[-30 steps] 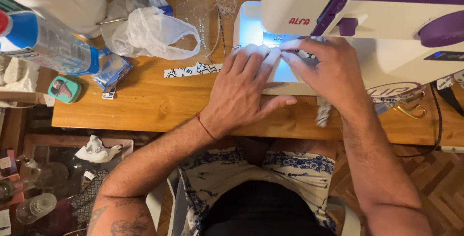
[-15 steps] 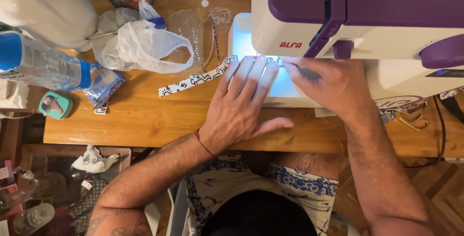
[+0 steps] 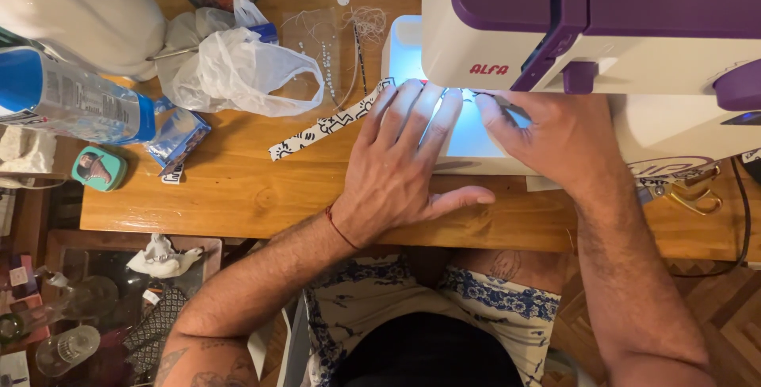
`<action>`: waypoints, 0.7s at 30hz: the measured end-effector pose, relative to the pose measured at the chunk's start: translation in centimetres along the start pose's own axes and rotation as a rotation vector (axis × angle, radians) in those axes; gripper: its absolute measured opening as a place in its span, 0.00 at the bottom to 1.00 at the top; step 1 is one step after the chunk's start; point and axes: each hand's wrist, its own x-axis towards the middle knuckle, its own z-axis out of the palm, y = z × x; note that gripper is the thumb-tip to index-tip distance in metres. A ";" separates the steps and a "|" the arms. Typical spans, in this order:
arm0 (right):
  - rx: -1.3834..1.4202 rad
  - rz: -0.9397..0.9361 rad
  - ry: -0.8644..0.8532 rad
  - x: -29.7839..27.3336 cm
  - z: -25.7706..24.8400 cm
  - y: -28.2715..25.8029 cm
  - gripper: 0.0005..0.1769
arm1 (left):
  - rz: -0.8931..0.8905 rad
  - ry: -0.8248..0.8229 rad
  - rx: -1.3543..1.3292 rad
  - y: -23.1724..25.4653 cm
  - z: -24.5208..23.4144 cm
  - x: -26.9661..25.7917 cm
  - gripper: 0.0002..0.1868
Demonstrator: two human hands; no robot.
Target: Cutting fabric and preparing a sewing machine for use
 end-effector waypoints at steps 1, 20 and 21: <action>-0.008 -0.008 0.003 0.1 0.0 0.0 0.10 | -0.002 0.000 0.005 0.1 -0.1 0.1 0.53; 0.628 0.143 0.195 1.7 -9.9 -5.8 0.04 | -0.009 0.016 0.028 0.9 -0.2 0.4 0.55; 0.627 0.143 0.199 1.6 -9.5 -5.4 0.04 | -0.005 0.018 0.030 0.8 -0.2 0.5 0.55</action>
